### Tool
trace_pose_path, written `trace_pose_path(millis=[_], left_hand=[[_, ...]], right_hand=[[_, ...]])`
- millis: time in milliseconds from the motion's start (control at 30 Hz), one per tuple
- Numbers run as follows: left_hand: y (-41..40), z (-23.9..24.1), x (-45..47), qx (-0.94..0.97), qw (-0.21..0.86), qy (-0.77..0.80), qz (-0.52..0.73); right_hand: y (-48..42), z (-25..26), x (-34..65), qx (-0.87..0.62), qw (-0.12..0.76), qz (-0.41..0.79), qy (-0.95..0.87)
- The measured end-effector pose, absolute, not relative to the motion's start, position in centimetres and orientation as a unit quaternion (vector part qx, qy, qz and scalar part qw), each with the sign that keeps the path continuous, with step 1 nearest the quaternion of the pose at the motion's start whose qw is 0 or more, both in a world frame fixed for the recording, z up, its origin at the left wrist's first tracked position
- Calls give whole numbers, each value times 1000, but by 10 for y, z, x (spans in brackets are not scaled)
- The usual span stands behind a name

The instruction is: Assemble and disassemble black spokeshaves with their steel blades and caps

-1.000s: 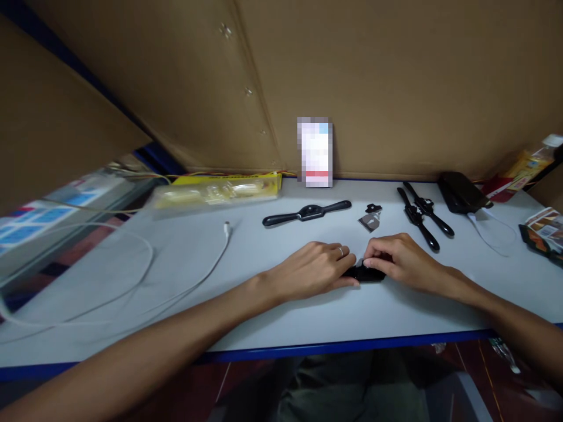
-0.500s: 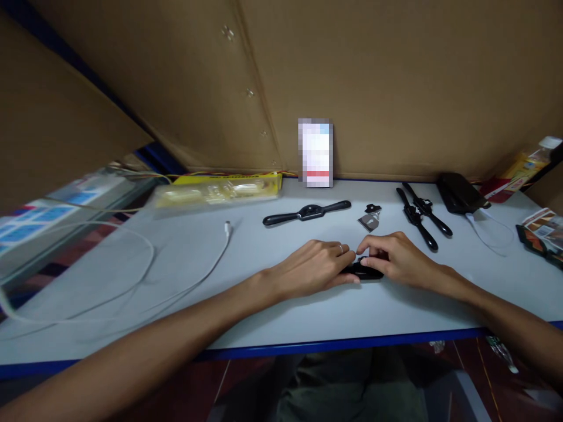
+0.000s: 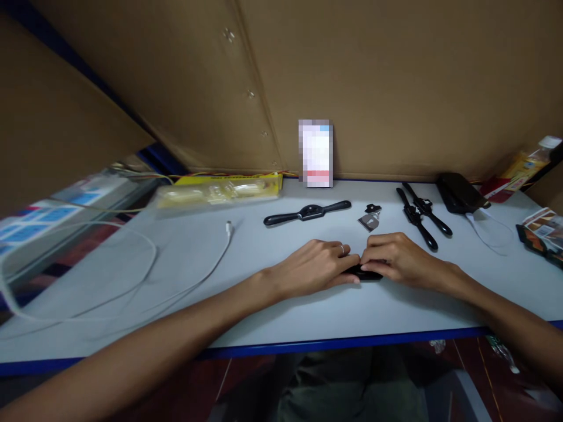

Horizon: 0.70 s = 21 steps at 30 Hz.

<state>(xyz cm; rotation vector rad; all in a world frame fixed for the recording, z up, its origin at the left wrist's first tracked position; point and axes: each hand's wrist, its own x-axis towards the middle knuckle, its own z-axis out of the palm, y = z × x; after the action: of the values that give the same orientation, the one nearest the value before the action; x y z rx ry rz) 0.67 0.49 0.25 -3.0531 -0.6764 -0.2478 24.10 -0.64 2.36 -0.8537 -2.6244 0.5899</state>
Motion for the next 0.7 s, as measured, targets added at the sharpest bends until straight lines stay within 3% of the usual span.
trace_pose_path(millis=[400,700], left_hand=[[5,1,8,-974,13,-216,-69],[5,1,7,-974,28,-216,-64]], right_hand=[[-6,21,236,-343,189,218,-894],[-3,20,234,-428,228,407,-774]])
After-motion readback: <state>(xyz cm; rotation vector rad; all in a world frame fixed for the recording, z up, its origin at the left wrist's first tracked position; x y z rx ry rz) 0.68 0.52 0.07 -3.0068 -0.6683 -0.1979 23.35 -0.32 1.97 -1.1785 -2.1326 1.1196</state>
